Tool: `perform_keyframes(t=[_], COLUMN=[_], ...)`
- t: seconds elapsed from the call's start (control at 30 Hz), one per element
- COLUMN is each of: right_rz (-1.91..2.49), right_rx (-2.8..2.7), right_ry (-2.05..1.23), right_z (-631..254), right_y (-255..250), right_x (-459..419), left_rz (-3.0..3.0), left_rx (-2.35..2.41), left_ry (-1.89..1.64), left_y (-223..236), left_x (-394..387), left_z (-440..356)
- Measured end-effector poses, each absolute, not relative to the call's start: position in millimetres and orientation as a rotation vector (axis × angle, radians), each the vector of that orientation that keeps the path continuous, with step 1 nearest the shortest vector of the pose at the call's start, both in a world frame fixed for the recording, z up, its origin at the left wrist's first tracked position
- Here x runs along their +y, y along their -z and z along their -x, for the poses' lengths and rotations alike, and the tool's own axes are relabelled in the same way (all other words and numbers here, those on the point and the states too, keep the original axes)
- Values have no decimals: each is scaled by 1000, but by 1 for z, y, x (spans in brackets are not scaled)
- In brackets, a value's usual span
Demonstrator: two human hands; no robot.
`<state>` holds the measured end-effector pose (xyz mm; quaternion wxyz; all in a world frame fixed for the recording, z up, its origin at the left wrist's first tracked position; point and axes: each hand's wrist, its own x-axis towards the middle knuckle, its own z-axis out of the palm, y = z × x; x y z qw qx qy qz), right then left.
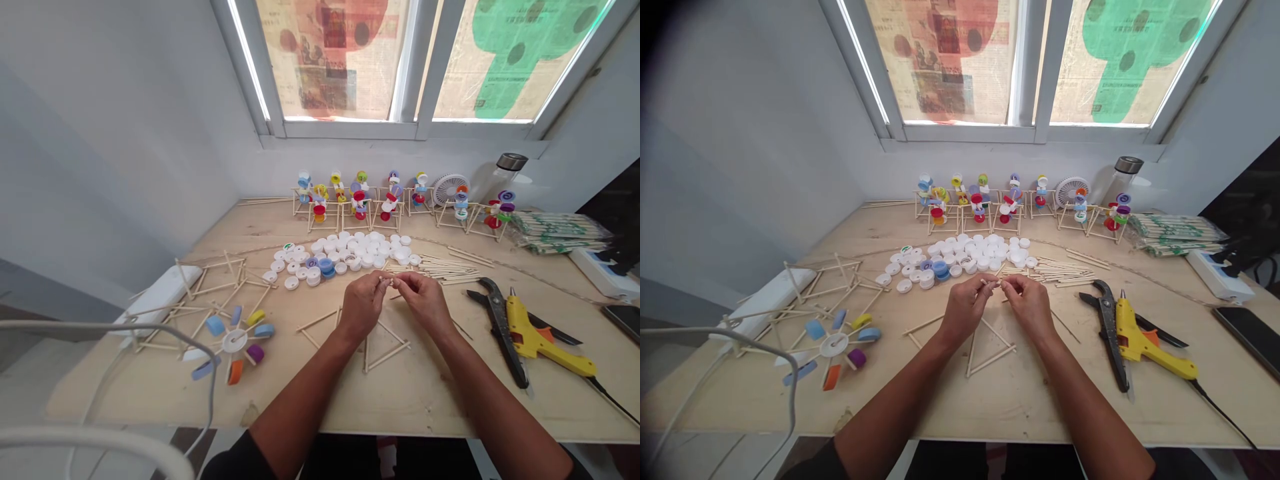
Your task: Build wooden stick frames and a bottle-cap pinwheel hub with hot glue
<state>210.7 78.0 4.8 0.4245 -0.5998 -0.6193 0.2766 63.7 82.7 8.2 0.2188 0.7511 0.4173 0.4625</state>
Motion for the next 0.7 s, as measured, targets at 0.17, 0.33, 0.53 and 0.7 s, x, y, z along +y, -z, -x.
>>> perform_keyframes(t=[0.17, 0.33, 0.53, 0.7], right_rz=[1454, 1423, 1486, 1545], right_rx=[-1480, -1422, -1377, -1375], right_ry=[-871, -970, -864, -773], right_z=[-212, -210, -204, -201], right_y=[-2, -2, -1, -2], right_x=[80, 80, 79, 78], left_rz=[-2112, -2136, -2200, -2164], left_rx=[1171, 1149, 1159, 1164], left_ry=[-1287, -1322, -1339, -1342], left_y=[-6, -4, -4, -5], left_x=[82, 80, 78, 77], left_z=[-65, -67, -69, -70])
